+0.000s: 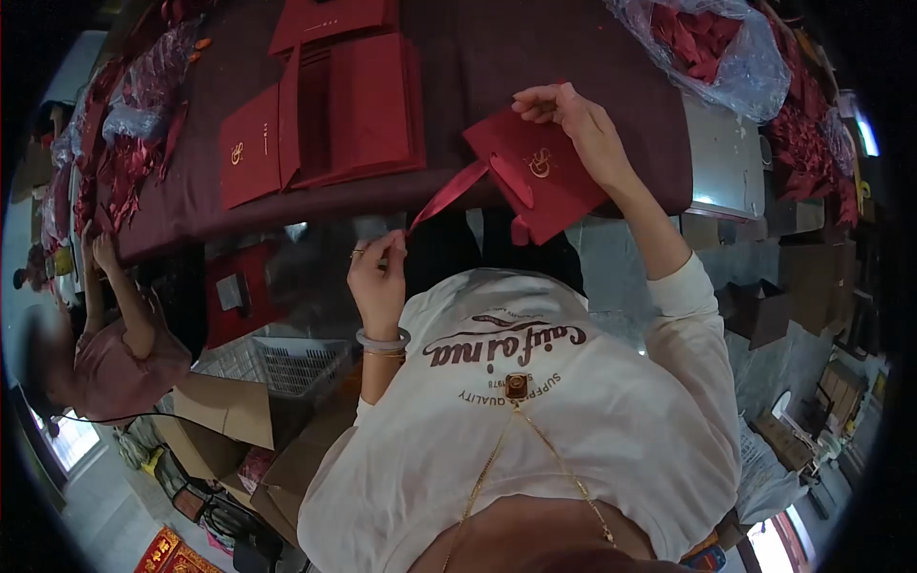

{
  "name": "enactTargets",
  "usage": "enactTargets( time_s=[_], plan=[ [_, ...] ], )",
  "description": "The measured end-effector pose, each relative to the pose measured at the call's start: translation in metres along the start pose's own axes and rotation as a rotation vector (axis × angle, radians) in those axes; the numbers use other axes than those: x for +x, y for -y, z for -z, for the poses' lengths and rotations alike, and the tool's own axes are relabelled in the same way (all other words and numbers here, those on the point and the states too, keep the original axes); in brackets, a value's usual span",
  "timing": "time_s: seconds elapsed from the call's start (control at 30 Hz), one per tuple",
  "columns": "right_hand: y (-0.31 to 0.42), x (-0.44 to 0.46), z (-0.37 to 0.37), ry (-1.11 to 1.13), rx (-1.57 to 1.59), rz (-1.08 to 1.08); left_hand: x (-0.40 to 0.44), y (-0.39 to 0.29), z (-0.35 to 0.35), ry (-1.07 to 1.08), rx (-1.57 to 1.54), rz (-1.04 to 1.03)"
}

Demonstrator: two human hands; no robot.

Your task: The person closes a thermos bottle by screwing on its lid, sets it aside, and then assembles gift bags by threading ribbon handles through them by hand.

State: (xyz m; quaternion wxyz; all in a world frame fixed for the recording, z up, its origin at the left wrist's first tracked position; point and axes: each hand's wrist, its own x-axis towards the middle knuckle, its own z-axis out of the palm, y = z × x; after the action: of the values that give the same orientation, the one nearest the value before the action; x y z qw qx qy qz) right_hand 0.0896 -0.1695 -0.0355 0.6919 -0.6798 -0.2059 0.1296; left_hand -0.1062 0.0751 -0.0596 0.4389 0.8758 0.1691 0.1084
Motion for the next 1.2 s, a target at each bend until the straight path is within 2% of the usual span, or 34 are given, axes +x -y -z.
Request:
enactTargets(
  time_s=[0.07,0.1,0.17,0.2,0.27,0.33,0.4,0.47,0.53,0.6,0.63,0.7,0.73,0.9,1.03,1.1,1.13,1.2],
  plan=[
    [-0.001,0.000,0.001,0.006,-0.006,0.003,-0.003,0.010,0.001,-0.035,0.390,-0.122],
    [-0.002,0.001,0.001,0.010,-0.007,0.011,-0.004,0.015,0.000,-0.034,0.390,-0.117],
    [-0.001,0.001,0.001,0.016,-0.007,0.000,-0.004,0.025,-0.003,-0.084,0.552,-0.310],
    [0.001,0.001,0.001,0.018,-0.011,-0.008,-0.002,0.016,0.000,-0.081,0.552,-0.306],
    [0.003,0.001,0.001,0.020,-0.030,-0.018,0.001,-0.020,0.004,0.497,0.033,0.143],
    [0.003,0.001,0.001,0.029,-0.052,-0.020,0.002,-0.037,-0.011,0.666,-0.132,-0.032],
    [0.003,0.001,0.001,0.031,-0.069,-0.015,-0.001,-0.053,-0.035,0.501,-0.195,-0.295],
    [0.003,0.001,0.001,0.034,-0.077,-0.008,-0.004,-0.067,-0.061,0.347,-0.231,-0.264],
    [0.001,-0.001,0.001,0.032,-0.085,-0.005,-0.004,-0.059,-0.076,0.323,-0.216,-0.279],
    [-0.001,0.000,0.001,0.010,-0.058,0.022,0.001,-0.049,-0.082,0.642,-0.596,0.202],
    [0.000,0.001,0.002,0.007,-0.063,0.027,-0.001,-0.048,-0.077,0.675,-0.925,0.274],
    [0.001,0.000,0.001,0.018,-0.075,0.005,0.011,-0.027,-0.053,0.904,-0.881,0.402],
    [0.002,0.000,0.001,0.016,-0.077,0.005,0.016,-0.017,-0.044,0.943,-0.986,0.540],
    [-0.001,0.002,0.002,0.020,-0.048,-0.017,0.014,0.019,-0.066,1.030,-1.119,0.530],
    [0.002,0.000,0.006,0.049,0.003,0.011,0.009,0.026,-0.070,0.863,-1.257,0.633],
    [0.012,-0.005,0.012,0.095,0.279,0.106,0.008,0.028,-0.067,0.806,-1.289,0.646],
    [0.022,-0.009,0.016,0.101,0.273,0.110,0.009,0.027,-0.064,0.791,-1.306,0.629],
    [0.049,-0.025,0.018,0.299,-0.389,0.381,0.013,0.024,-0.060,0.766,-1.336,0.607]
  ],
)
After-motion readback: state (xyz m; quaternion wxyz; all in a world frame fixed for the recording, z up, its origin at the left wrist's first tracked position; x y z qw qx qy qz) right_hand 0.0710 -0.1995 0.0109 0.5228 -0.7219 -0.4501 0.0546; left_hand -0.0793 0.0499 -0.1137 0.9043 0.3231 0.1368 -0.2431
